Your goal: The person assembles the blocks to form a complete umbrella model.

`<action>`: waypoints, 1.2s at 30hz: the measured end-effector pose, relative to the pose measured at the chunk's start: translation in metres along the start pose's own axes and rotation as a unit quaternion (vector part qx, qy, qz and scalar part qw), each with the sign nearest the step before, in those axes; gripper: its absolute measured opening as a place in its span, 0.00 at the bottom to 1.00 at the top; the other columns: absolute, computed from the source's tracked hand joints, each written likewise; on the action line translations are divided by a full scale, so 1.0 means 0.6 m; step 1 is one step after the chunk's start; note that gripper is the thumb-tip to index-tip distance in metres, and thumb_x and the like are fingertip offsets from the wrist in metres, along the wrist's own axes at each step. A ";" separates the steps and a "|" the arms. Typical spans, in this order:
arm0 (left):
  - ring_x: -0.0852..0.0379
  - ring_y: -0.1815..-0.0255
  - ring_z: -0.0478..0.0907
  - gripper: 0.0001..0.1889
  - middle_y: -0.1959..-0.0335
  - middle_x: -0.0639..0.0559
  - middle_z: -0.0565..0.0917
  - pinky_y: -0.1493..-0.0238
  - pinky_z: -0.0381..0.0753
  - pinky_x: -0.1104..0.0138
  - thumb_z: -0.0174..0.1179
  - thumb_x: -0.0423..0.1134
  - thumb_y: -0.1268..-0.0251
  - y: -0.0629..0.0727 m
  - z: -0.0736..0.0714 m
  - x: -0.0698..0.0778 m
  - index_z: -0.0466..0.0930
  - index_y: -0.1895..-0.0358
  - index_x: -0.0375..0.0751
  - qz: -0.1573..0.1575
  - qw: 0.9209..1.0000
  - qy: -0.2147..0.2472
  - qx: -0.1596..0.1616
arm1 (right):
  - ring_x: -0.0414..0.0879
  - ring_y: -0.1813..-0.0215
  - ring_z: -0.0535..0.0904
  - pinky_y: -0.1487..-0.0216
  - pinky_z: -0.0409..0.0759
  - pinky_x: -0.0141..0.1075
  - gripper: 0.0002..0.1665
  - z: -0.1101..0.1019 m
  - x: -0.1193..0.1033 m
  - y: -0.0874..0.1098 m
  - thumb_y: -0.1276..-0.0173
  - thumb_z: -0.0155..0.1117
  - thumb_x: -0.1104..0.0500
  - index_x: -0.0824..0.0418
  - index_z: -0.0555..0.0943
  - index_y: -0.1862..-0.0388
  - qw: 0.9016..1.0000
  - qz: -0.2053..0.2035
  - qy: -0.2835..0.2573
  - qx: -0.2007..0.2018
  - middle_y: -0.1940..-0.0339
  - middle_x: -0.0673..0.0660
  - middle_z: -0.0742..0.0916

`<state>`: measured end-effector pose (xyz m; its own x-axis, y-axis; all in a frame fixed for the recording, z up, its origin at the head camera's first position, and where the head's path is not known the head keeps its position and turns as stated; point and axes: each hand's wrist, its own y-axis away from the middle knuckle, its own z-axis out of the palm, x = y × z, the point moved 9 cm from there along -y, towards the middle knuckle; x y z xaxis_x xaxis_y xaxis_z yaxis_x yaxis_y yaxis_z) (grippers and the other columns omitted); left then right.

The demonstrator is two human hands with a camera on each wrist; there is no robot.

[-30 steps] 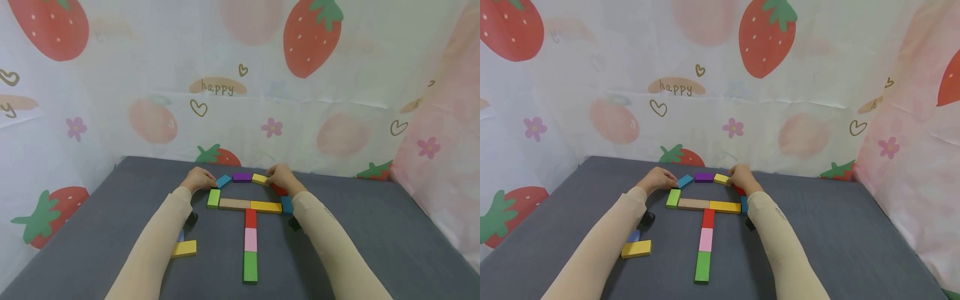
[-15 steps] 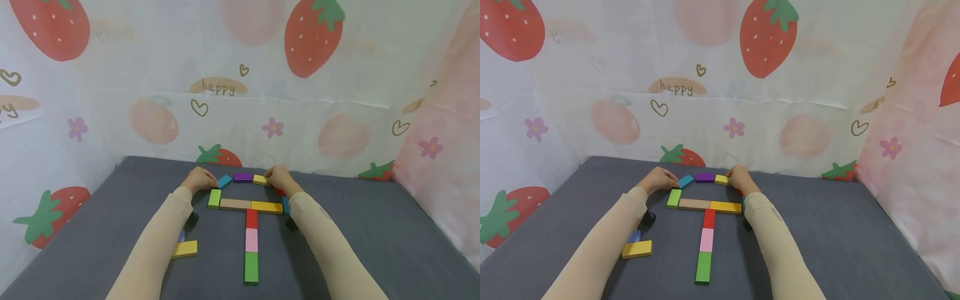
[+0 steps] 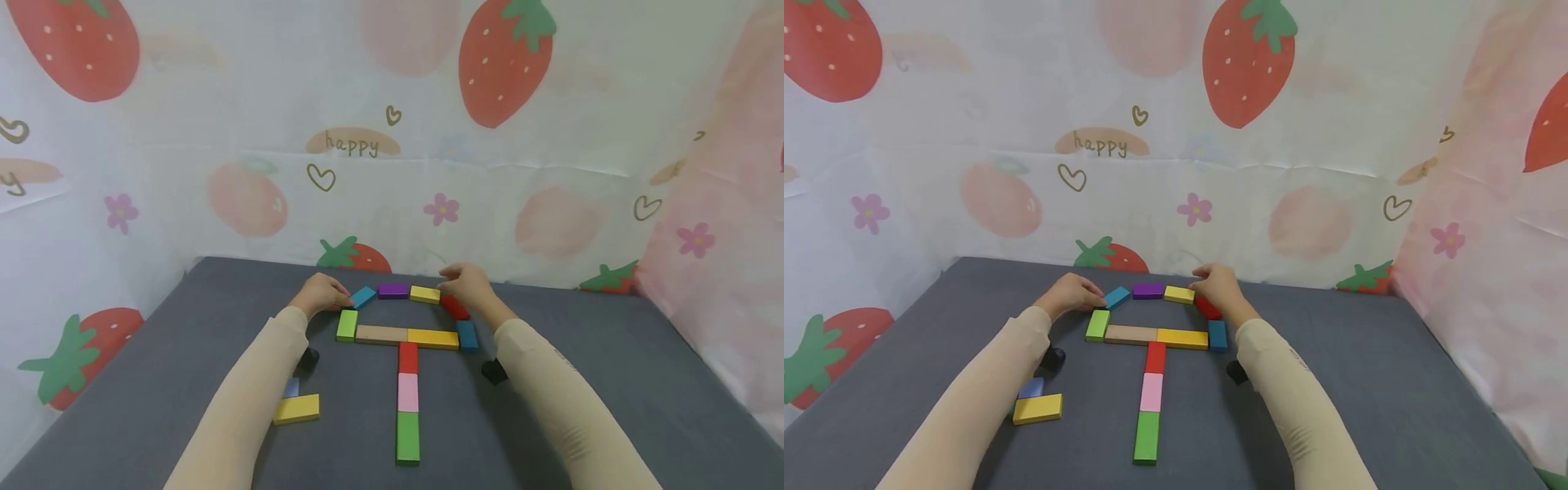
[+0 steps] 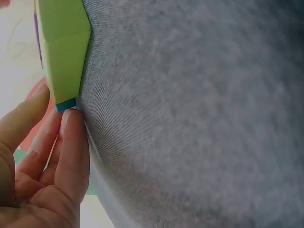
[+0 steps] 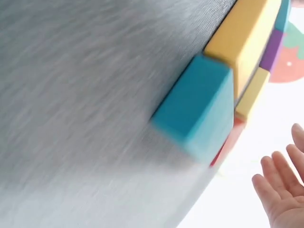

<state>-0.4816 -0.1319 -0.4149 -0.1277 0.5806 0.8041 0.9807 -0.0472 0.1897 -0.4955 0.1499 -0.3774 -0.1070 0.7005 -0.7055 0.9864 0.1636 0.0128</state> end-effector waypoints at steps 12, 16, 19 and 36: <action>0.43 0.46 0.83 0.19 0.43 0.35 0.81 0.44 0.84 0.58 0.64 0.35 0.34 0.039 -0.020 0.010 0.80 0.43 0.30 0.045 0.998 -0.014 -0.029 | 0.61 0.35 0.76 0.37 0.78 0.53 0.26 -0.046 0.029 0.074 0.29 0.65 0.56 0.65 0.77 0.35 1.000 -0.016 0.021 0.008 0.36 0.67 0.81; 0.42 0.45 0.82 0.19 0.41 0.35 0.80 0.43 0.84 0.57 0.64 0.36 0.33 0.053 -0.032 0.004 0.79 0.42 0.31 0.047 0.998 -0.014 -0.029 | 0.60 0.37 0.78 0.38 0.79 0.53 0.26 -0.046 0.031 0.084 0.30 0.65 0.56 0.65 0.77 0.35 0.999 -0.017 0.029 0.007 0.38 0.66 0.83; 0.42 0.45 0.82 0.19 0.40 0.35 0.80 0.43 0.84 0.57 0.64 0.36 0.33 0.061 -0.039 -0.003 0.79 0.42 0.31 0.045 0.999 -0.012 -0.026 | 0.61 0.37 0.78 0.40 0.80 0.53 0.26 -0.042 0.035 0.083 0.30 0.65 0.56 0.65 0.78 0.36 1.000 -0.012 0.028 0.008 0.38 0.67 0.83; 0.41 0.45 0.82 0.20 0.41 0.34 0.79 0.43 0.84 0.55 0.64 0.34 0.33 0.064 -0.035 0.007 0.78 0.41 0.29 0.033 0.999 0.011 -0.032 | 0.59 0.42 0.79 0.42 0.81 0.48 0.26 -0.010 0.071 0.044 0.34 0.69 0.56 0.68 0.81 0.41 0.998 0.054 0.028 0.015 0.39 0.67 0.83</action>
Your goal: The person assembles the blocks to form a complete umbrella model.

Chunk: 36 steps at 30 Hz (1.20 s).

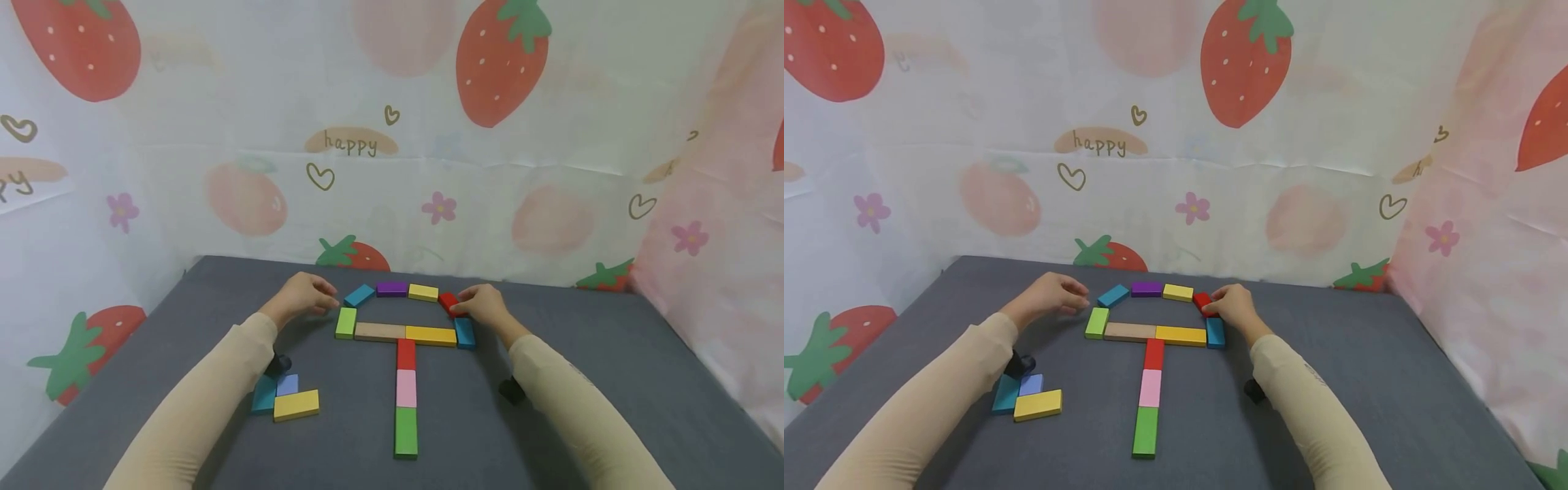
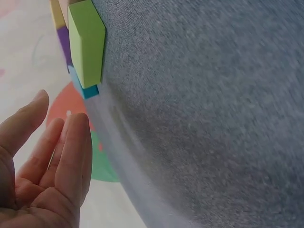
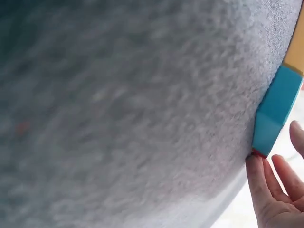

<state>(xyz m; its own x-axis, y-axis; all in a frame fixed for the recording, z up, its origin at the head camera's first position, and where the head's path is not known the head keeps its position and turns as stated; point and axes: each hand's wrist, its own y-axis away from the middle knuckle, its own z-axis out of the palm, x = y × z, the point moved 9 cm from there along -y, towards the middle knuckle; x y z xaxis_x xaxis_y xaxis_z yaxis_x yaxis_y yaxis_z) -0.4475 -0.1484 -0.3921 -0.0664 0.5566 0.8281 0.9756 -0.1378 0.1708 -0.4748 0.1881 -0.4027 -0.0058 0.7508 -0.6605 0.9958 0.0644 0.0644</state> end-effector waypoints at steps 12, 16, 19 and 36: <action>0.41 0.44 0.81 0.20 0.39 0.34 0.79 0.45 0.84 0.56 0.63 0.33 0.33 -0.005 0.013 0.005 0.77 0.40 0.29 0.002 1.000 0.002 -0.009 | 0.59 0.44 0.80 0.44 0.82 0.48 0.25 -0.004 0.006 0.011 0.36 0.72 0.56 0.70 0.82 0.45 0.999 0.032 0.019 0.015 0.41 0.68 0.83; 0.41 0.45 0.82 0.20 0.40 0.34 0.79 0.45 0.85 0.57 0.64 0.34 0.33 -0.001 0.013 0.002 0.78 0.40 0.30 -0.005 1.000 -0.005 -0.013 | 0.57 0.49 0.84 0.49 0.85 0.45 0.24 -0.010 0.014 0.031 0.37 0.73 0.57 0.71 0.83 0.47 0.998 0.053 0.010 0.013 0.44 0.69 0.84; 0.42 0.47 0.84 0.20 0.42 0.34 0.81 0.48 0.86 0.58 0.65 0.34 0.34 0.001 0.020 0.000 0.79 0.42 0.29 -0.017 1.000 -0.010 -0.024 | 0.55 0.56 0.87 0.55 0.87 0.41 0.24 -0.014 0.021 0.044 0.38 0.73 0.57 0.71 0.83 0.47 0.997 0.072 -0.011 0.007 0.46 0.70 0.84; 0.45 0.54 0.87 0.21 0.44 0.32 0.80 0.57 0.88 0.62 0.67 0.29 0.39 -0.004 0.044 -0.011 0.77 0.43 0.25 -0.062 0.997 0.003 -0.037 | 0.47 0.62 0.86 0.66 0.87 0.35 0.23 -0.002 0.043 0.061 0.38 0.74 0.61 0.71 0.82 0.47 0.989 0.117 -0.080 -0.032 0.54 0.68 0.87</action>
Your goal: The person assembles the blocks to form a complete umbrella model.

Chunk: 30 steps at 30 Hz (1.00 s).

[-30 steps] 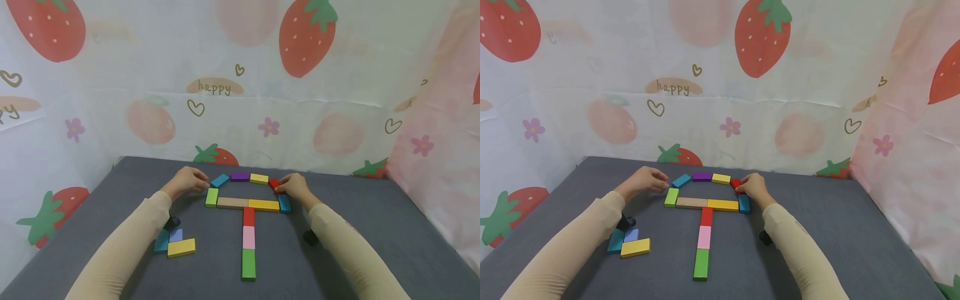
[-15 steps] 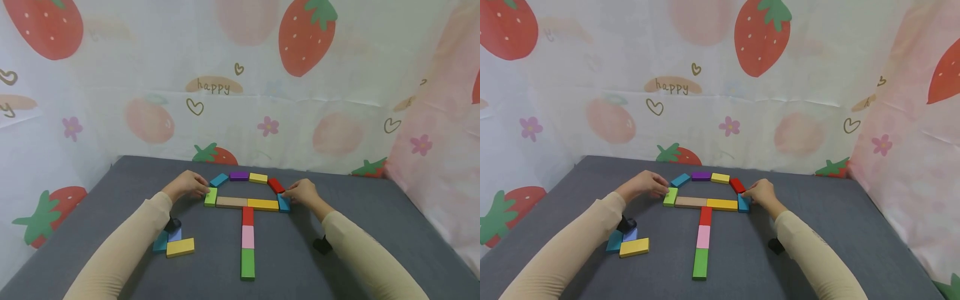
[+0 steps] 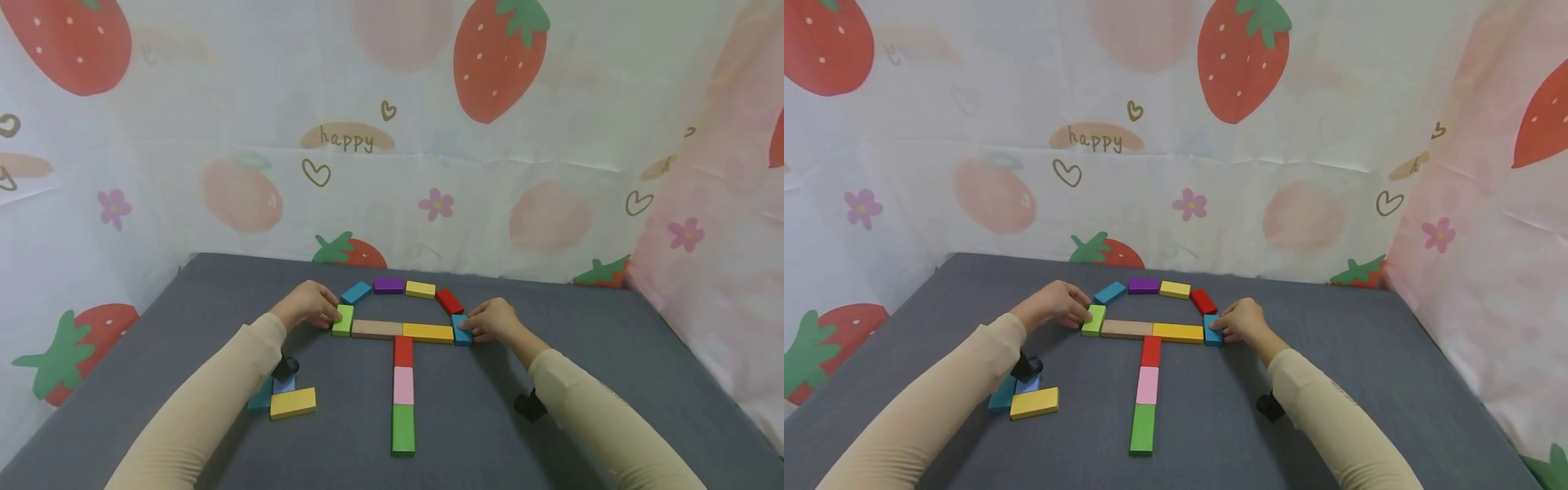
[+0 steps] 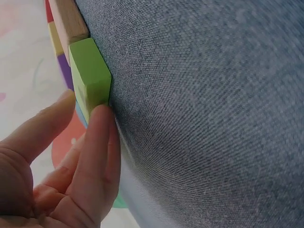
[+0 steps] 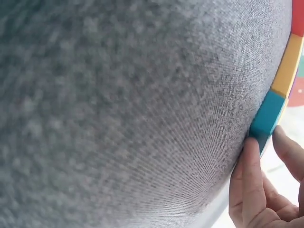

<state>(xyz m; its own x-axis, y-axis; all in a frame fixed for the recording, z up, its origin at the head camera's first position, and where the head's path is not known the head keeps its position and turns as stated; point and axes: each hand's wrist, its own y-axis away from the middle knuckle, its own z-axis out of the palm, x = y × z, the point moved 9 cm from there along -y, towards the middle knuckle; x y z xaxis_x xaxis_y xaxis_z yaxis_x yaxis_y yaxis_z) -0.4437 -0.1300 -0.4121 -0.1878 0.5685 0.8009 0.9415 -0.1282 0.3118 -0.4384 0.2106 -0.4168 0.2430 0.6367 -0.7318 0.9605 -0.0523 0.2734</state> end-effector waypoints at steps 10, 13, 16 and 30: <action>0.41 0.48 0.84 0.22 0.38 0.31 0.76 0.58 0.88 0.63 0.66 0.26 0.39 0.000 0.003 0.002 0.77 0.40 0.27 -0.007 1.000 -0.015 0.006 | 0.46 0.63 0.85 0.66 0.87 0.34 0.21 0.004 0.002 0.001 0.38 0.73 0.62 0.70 0.82 0.47 1.000 0.002 -0.009 -0.002 0.56 0.65 0.87; 0.42 0.50 0.85 0.22 0.39 0.31 0.77 0.58 0.88 0.63 0.66 0.26 0.39 -0.001 0.003 0.002 0.77 0.40 0.27 -0.006 1.000 -0.021 0.008 | 0.46 0.61 0.85 0.65 0.87 0.34 0.21 0.005 0.001 0.002 0.37 0.73 0.62 0.70 0.82 0.47 1.000 -0.001 -0.011 -0.005 0.55 0.65 0.87; 0.42 0.50 0.85 0.22 0.40 0.31 0.78 0.58 0.88 0.62 0.66 0.26 0.39 -0.002 0.000 0.005 0.77 0.40 0.27 -0.004 1.000 -0.023 0.007 | 0.47 0.61 0.86 0.65 0.87 0.35 0.22 0.005 -0.001 0.002 0.37 0.73 0.61 0.71 0.82 0.47 1.000 -0.004 -0.011 -0.006 0.55 0.66 0.87; 0.50 0.62 0.81 0.17 0.48 0.36 0.83 0.58 0.84 0.60 0.68 0.34 0.39 -0.044 -0.027 0.062 0.82 0.48 0.30 0.052 0.986 -0.103 0.122 | 0.58 0.47 0.84 0.42 0.83 0.48 0.27 -0.012 -0.054 -0.043 0.33 0.69 0.55 0.68 0.80 0.40 0.996 -0.070 0.012 0.045 0.39 0.68 0.82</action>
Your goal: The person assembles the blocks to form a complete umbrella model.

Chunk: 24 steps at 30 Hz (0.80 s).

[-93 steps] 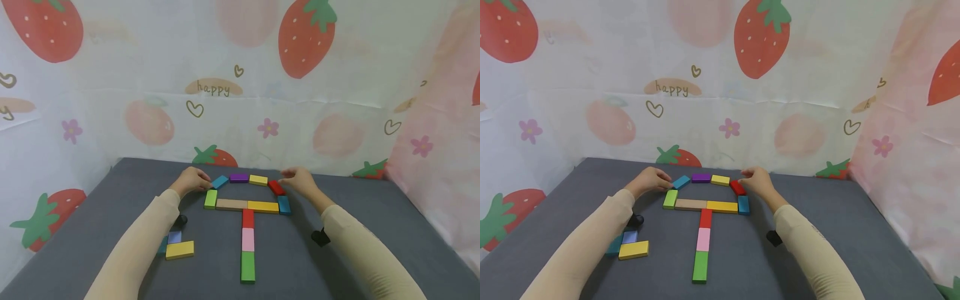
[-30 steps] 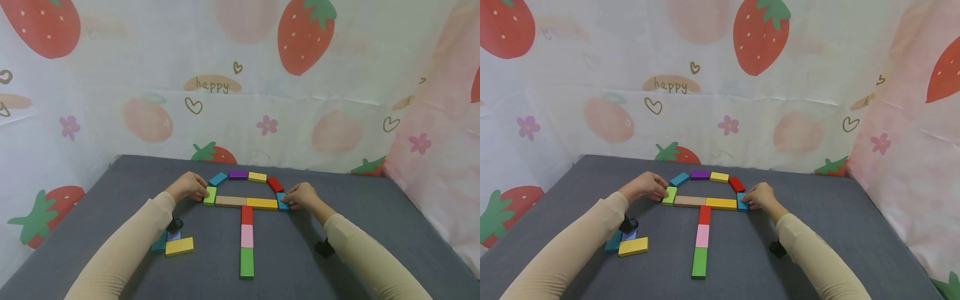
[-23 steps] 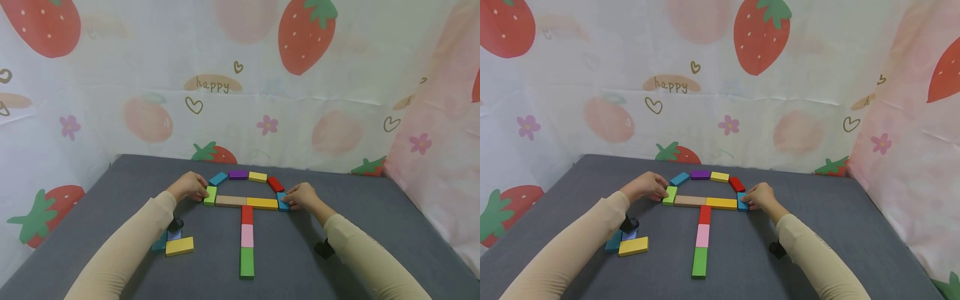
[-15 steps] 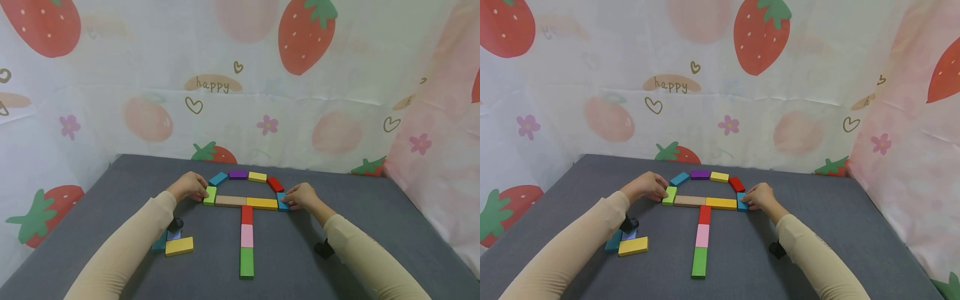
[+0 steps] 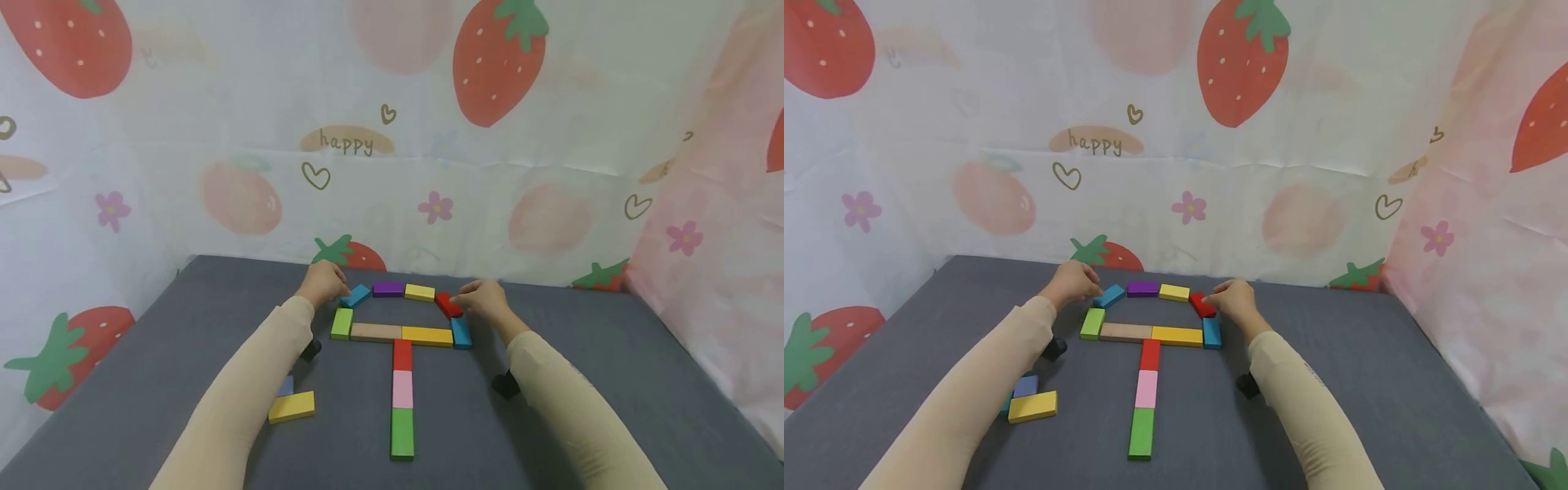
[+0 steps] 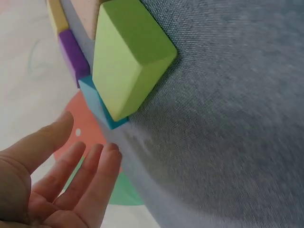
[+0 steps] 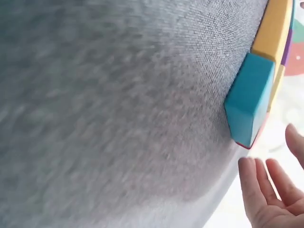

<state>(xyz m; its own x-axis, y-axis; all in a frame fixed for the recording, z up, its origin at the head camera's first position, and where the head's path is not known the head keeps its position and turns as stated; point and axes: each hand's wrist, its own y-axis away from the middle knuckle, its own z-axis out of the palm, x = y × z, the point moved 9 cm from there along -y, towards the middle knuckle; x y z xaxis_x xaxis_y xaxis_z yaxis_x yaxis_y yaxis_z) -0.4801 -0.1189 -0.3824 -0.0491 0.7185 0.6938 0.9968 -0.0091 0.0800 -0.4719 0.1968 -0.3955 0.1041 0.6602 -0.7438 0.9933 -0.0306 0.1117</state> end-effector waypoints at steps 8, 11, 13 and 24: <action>0.43 0.53 0.84 0.16 0.45 0.35 0.83 0.51 0.85 0.56 0.69 0.34 0.40 -0.010 0.015 -0.011 0.84 0.49 0.31 -0.015 1.000 -0.003 -0.015 | 0.55 0.46 0.78 0.45 0.81 0.44 0.23 0.019 0.004 -0.027 0.37 0.73 0.58 0.67 0.83 0.45 0.999 0.004 0.032 0.005 0.40 0.66 0.83; 0.42 0.51 0.84 0.17 0.43 0.34 0.82 0.51 0.86 0.57 0.69 0.33 0.40 -0.011 0.019 -0.014 0.83 0.49 0.30 -0.021 0.999 0.010 -0.023 | 0.57 0.44 0.77 0.44 0.81 0.46 0.21 0.021 0.004 -0.030 0.38 0.73 0.59 0.67 0.85 0.48 0.999 0.006 0.042 0.009 0.40 0.67 0.83; 0.43 0.50 0.84 0.17 0.42 0.34 0.81 0.52 0.86 0.59 0.69 0.32 0.41 -0.011 0.020 -0.016 0.83 0.48 0.30 -0.026 0.999 0.016 -0.026 | 0.57 0.44 0.77 0.44 0.81 0.46 0.20 0.021 0.003 -0.031 0.38 0.73 0.59 0.67 0.85 0.48 0.999 0.008 0.048 0.011 0.39 0.67 0.82; 0.45 0.52 0.84 0.16 0.40 0.35 0.80 0.53 0.86 0.62 0.69 0.31 0.41 -0.013 0.025 -0.024 0.85 0.50 0.31 -0.045 0.998 0.021 -0.029 | 0.54 0.48 0.78 0.49 0.82 0.42 0.21 0.023 0.005 -0.031 0.39 0.74 0.58 0.65 0.86 0.48 0.998 0.019 0.062 0.003 0.40 0.66 0.83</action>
<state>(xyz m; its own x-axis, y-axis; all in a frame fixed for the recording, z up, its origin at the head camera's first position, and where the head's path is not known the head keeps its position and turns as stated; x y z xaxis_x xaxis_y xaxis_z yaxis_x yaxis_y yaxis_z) -0.4862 -0.1187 -0.4041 -0.1420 0.6881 0.7115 0.9828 0.0125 0.1841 -0.4894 0.1891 -0.4088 0.1346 0.7469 -0.6512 0.9890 -0.0610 0.1346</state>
